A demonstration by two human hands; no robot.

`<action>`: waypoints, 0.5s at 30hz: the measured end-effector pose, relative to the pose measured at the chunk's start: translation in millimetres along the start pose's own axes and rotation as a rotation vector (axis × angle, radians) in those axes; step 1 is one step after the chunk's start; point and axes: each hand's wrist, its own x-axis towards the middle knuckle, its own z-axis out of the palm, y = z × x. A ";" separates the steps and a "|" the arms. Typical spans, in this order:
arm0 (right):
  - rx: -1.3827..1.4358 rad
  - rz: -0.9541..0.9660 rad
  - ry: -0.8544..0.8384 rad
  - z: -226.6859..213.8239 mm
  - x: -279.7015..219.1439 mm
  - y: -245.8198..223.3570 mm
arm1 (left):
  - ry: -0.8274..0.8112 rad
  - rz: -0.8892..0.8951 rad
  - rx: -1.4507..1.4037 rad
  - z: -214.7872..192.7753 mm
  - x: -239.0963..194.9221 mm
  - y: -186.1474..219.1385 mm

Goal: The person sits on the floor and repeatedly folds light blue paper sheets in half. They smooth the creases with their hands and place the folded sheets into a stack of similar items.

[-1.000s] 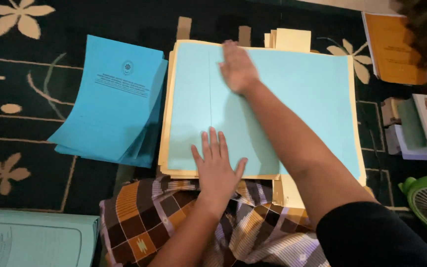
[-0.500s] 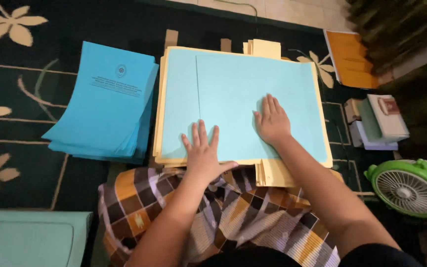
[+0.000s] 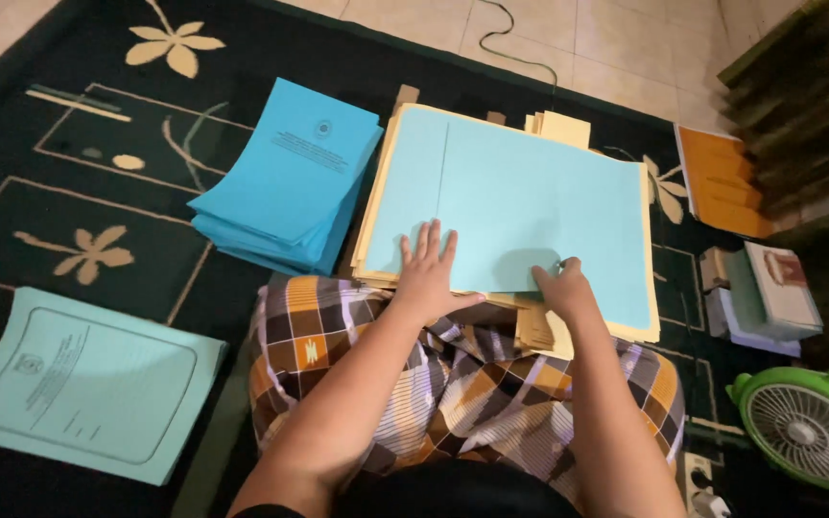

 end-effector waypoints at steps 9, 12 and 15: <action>0.349 -0.270 0.206 -61.1 -120.5 -71.5 | 0.384 0.290 0.114 24.7 0.9 15.3; 0.350 -0.416 0.184 -65.6 -154.9 -88.3 | 0.431 0.335 0.100 84.9 23.8 19.6; 0.562 -0.527 -0.008 -70.1 -167.6 -74.3 | 0.503 0.309 -0.076 130.4 45.4 12.4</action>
